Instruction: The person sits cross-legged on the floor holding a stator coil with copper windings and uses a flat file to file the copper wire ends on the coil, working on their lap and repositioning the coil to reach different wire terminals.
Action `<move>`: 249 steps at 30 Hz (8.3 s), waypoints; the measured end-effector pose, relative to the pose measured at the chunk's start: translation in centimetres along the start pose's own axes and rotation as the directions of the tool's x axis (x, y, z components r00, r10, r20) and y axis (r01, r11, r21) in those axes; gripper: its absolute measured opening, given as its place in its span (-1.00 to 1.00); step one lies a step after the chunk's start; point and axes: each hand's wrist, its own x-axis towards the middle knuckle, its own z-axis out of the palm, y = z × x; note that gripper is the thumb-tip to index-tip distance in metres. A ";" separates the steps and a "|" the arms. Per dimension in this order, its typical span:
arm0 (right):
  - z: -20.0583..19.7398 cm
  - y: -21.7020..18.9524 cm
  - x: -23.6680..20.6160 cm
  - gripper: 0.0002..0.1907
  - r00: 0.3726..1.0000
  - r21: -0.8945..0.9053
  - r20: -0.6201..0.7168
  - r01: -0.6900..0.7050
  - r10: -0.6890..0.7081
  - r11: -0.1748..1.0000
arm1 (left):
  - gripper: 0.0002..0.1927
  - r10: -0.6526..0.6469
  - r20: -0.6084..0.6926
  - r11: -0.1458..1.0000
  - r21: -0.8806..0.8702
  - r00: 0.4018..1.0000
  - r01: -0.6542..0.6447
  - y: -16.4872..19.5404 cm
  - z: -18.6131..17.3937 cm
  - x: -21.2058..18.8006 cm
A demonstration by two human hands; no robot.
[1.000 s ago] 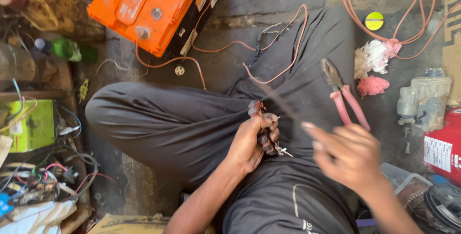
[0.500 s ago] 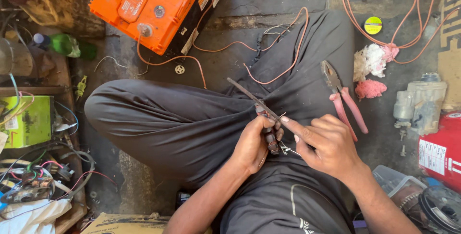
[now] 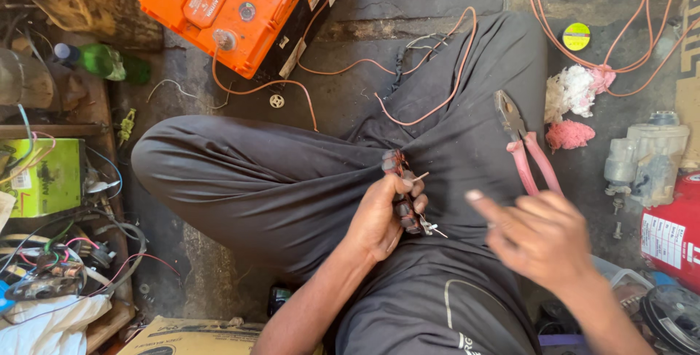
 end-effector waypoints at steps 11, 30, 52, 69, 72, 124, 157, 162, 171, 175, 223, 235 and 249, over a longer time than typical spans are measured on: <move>2.8 -1.2 2.8 -0.46 0.994 0.286 -0.104 0.057 -0.028 0.957 | -0.94 0.024 -0.005 1.000 0.017 1.000 -0.024 -0.9 0.2 0.4; 2.5 -1.0 3.1 -0.42 0.993 0.283 -0.088 0.094 -0.072 0.954 | -0.89 0.019 0.040 1.000 0.015 0.999 -0.020 -0.5 -0.2 0.1; 2.0 -0.1 1.4 -0.41 0.990 0.099 -0.023 0.144 -0.142 0.985 | -0.87 -0.061 0.050 0.996 -0.067 0.997 0.064 0.6 -0.4 -0.3; 2.6 -0.7 2.5 -0.38 0.993 0.214 -0.057 0.115 -0.105 0.970 | -0.90 -0.059 0.017 0.997 -0.043 0.998 0.060 0.6 0.1 -0.4; 1.5 0.6 -0.2 -0.38 1.000 0.110 -0.029 0.006 -0.003 0.994 | -0.92 -0.055 0.079 0.995 -0.079 0.995 0.062 0.7 -0.3 -0.3; 9.2 -0.8 -2.9 -0.40 0.670 0.880 0.161 -0.430 0.725 0.202 | -0.72 0.124 0.299 0.564 0.763 0.946 -0.316 1.6 -2.4 1.7; 6.6 -5.3 8.9 -0.52 0.862 0.465 0.016 -0.454 0.506 0.760 | -0.72 0.624 -0.002 0.477 0.793 0.781 -0.379 1.6 -3.9 6.9; 8.4 -4.3 9.1 -0.54 0.871 0.471 -0.068 -0.403 0.487 0.785 | -0.86 0.651 0.181 0.534 0.581 0.737 -0.614 1.0 -4.2 7.3; 9.6 -3.6 10.4 -0.55 0.882 0.499 -0.147 -0.325 0.448 0.803 | -0.91 0.602 0.140 0.638 0.508 0.786 -0.579 1.5 -3.4 6.3; 9.5 -3.9 10.9 -0.54 0.877 0.534 -0.057 -0.377 0.477 0.757 | -0.77 0.582 -0.029 0.709 0.508 0.812 -0.490 1.3 -3.4 7.0; 5.1 -4.4 6.3 -0.53 0.994 -0.002 -0.100 -0.038 0.038 0.999 | -0.80 0.421 0.055 0.857 0.301 0.905 -0.417 1.6 -5.2 8.0; 2.3 0.1 1.2 -0.49 0.994 -0.206 -0.006 -0.111 0.112 0.972 | -0.79 0.285 -0.124 0.921 0.312 0.951 -0.235 3.5 -4.3 6.1; 7.6 -6.8 8.6 -0.53 0.936 0.217 -0.096 -0.313 0.340 0.924 | -0.91 0.636 0.224 0.617 0.427 0.738 -0.661 1.1 -5.5 7.9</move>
